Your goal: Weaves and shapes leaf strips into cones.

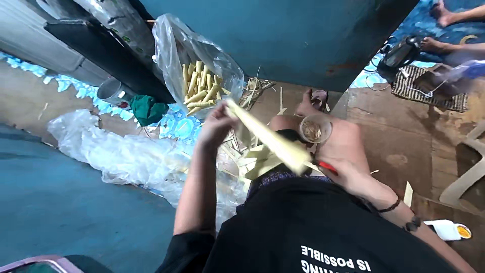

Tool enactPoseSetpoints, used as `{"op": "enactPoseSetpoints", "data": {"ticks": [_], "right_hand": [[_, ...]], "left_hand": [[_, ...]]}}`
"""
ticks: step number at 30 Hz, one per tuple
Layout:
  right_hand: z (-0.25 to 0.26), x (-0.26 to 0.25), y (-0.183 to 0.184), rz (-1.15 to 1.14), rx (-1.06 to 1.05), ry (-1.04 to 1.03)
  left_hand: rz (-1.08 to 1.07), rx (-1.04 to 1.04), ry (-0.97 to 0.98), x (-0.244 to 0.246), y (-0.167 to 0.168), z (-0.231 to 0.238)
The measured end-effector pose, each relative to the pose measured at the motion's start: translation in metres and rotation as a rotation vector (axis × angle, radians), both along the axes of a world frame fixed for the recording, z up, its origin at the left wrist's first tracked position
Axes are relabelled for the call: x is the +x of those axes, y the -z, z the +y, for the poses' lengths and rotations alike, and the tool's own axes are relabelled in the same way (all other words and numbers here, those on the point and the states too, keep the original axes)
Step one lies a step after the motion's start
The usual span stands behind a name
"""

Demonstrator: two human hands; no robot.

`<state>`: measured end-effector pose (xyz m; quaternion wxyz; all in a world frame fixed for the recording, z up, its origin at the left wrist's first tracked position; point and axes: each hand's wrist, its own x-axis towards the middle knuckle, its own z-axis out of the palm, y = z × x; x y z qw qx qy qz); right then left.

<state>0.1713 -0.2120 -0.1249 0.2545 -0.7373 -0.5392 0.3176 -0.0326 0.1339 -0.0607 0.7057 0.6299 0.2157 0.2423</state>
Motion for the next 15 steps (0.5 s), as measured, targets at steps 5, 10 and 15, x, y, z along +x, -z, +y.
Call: {"op": "enactPoseSetpoints", "data": {"ticks": [5,10,15], "right_hand": [[-0.003,0.002,0.019,0.077,-0.101,-0.016],[0.010,0.002,0.006,0.103,0.053,0.056],[0.046,-0.011,-0.023,0.032,0.380,0.055]], "left_hand": [[-0.060,-0.147,-0.605,-0.019,0.026,0.116],[0.144,-0.047,-0.528,-0.006,0.043,0.062],[0.126,0.102,-0.003,0.023,0.019,-0.087]]}}
